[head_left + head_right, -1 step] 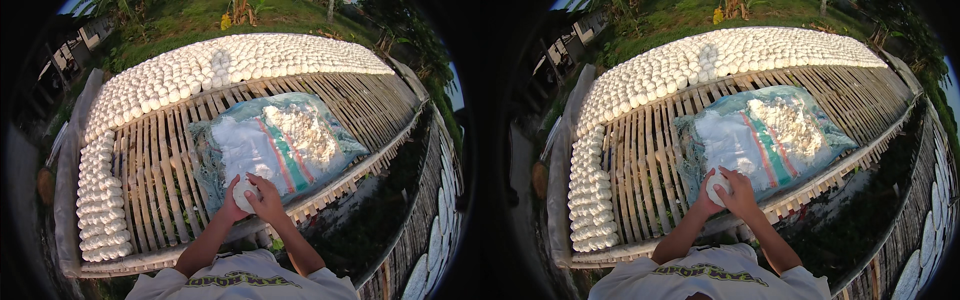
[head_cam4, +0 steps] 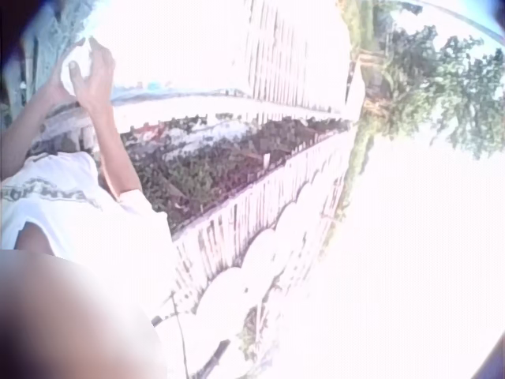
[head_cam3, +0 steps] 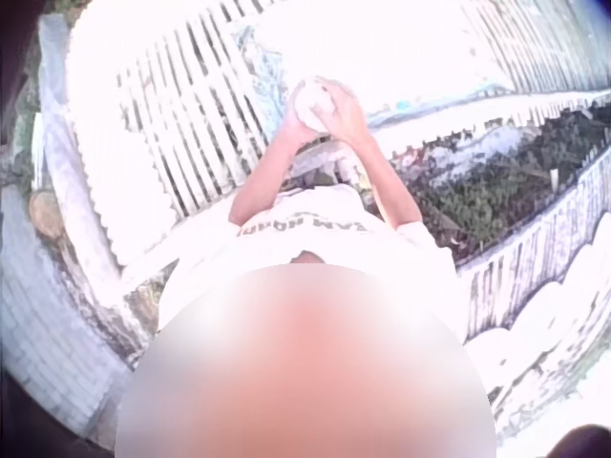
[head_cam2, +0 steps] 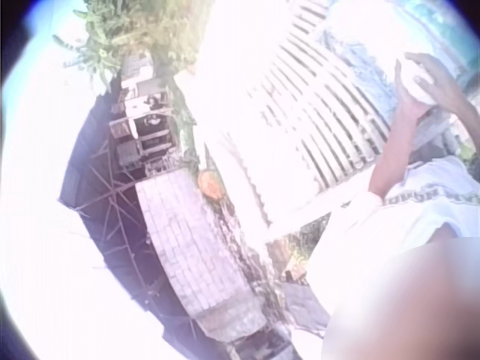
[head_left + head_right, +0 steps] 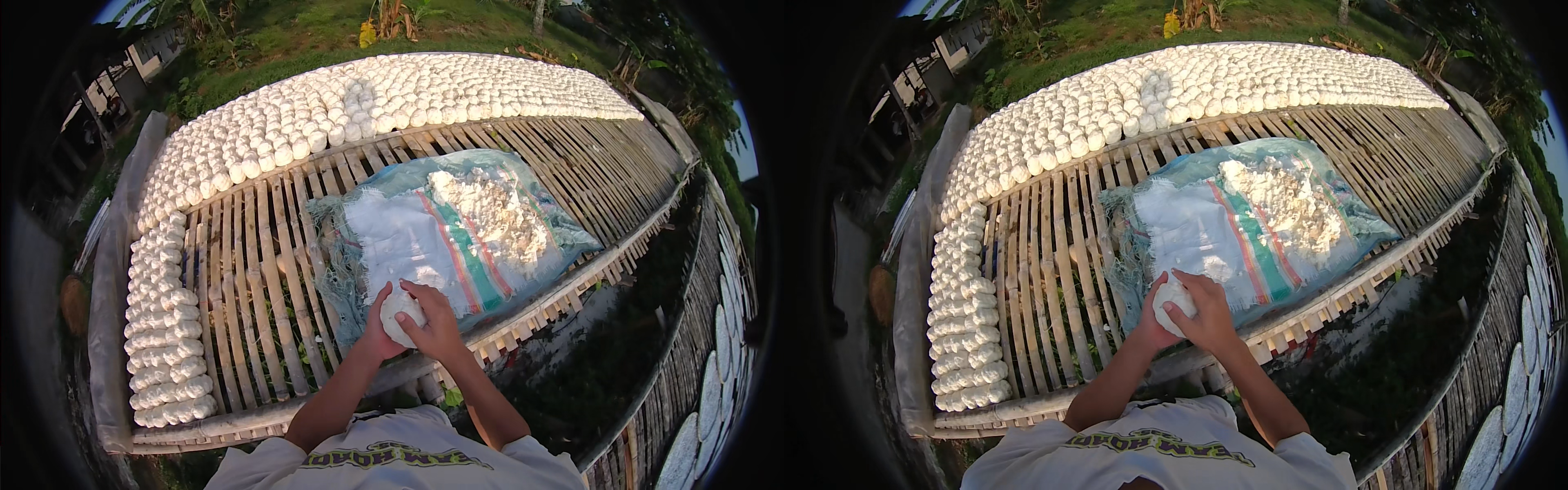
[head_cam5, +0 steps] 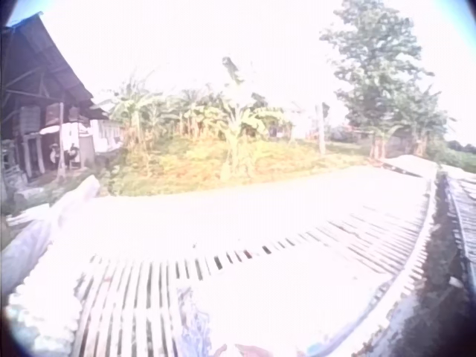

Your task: The person repeatedly scoops white dough from a sack, rolls it into a ball between their hands, and places it on a bamboo drying rack. The process is continuous and repetitive, with the person working outdoors.

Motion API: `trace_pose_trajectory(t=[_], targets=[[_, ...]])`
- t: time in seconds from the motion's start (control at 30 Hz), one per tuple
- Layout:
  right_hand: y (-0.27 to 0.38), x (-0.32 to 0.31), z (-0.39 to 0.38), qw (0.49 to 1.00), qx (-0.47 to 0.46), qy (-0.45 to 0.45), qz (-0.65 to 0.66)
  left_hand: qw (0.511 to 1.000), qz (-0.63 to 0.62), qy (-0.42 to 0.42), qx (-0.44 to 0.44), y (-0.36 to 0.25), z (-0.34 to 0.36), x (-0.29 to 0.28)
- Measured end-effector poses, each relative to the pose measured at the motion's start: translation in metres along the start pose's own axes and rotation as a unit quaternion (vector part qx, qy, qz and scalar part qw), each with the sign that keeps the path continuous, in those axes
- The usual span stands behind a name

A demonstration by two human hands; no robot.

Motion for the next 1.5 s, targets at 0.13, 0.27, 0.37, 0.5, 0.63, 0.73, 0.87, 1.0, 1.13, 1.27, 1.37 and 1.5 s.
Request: trace_pose_trajectory(t=[0.13, 0.27, 0.37, 0.5, 0.63, 0.73, 0.87, 1.0, 1.13, 1.27, 1.37, 1.5], targets=[[-0.021, 0.02, -0.01, 0.973, 0.185, 0.017, 0.14, 0.952, 0.109, -0.266, 0.108, -0.008, -0.008, -0.028], [-0.004, 0.032, -0.022, 0.993, 0.09, -0.074, 0.019, 0.911, 0.124, -0.329, 0.213, 0.0, -0.013, -0.024], [0.005, 0.029, -0.025, 0.999, -0.01, -0.03, -0.009, 0.936, 0.175, -0.232, 0.198, -0.003, -0.014, 0.003], [-0.009, 0.028, -0.018, 0.983, 0.081, -0.04, 0.162, 0.907, 0.254, -0.3, 0.153, -0.008, -0.018, 0.014], [-0.008, 0.041, -0.021, 0.964, 0.133, -0.147, 0.178, 0.885, 0.19, -0.354, 0.236, -0.005, -0.023, 0.001], [0.015, 0.042, -0.027, 0.993, -0.036, -0.108, -0.008, 0.91, 0.223, -0.302, 0.177, -0.002, -0.026, -0.001], [0.015, 0.032, -0.026, 0.991, -0.047, -0.047, 0.116, 0.906, 0.285, -0.282, 0.132, -0.006, -0.036, 0.005], [0.009, 0.038, -0.019, 0.983, 0.049, -0.041, 0.172, 0.885, 0.317, -0.297, 0.168, -0.002, -0.04, 0.006], [0.024, 0.042, -0.023, 0.993, -0.006, -0.068, 0.097, 0.899, 0.284, -0.313, 0.11, 0.008, -0.052, 0.001], [0.024, 0.049, -0.03, 0.98, 0.069, 0.004, 0.185, 0.911, 0.256, -0.294, 0.136, 0.007, -0.071, 0.013], [0.02, 0.058, -0.035, 0.952, 0.185, -0.028, 0.242, 0.912, 0.243, -0.28, 0.178, 0.01, -0.079, 0.03], [0.052, 0.073, -0.039, 0.984, 0.071, -0.025, 0.161, 0.896, 0.234, -0.321, 0.197, 0.021, -0.096, 0.05]])
Point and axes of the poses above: each hand's wrist, its own z-axis towards the middle knuckle, its own x-axis out of the palm, y = z × x, the point moved 4 cm from there along z, towards the middle knuckle, and after that the axes turned 6 degrees about z, right-handed, at the moved point
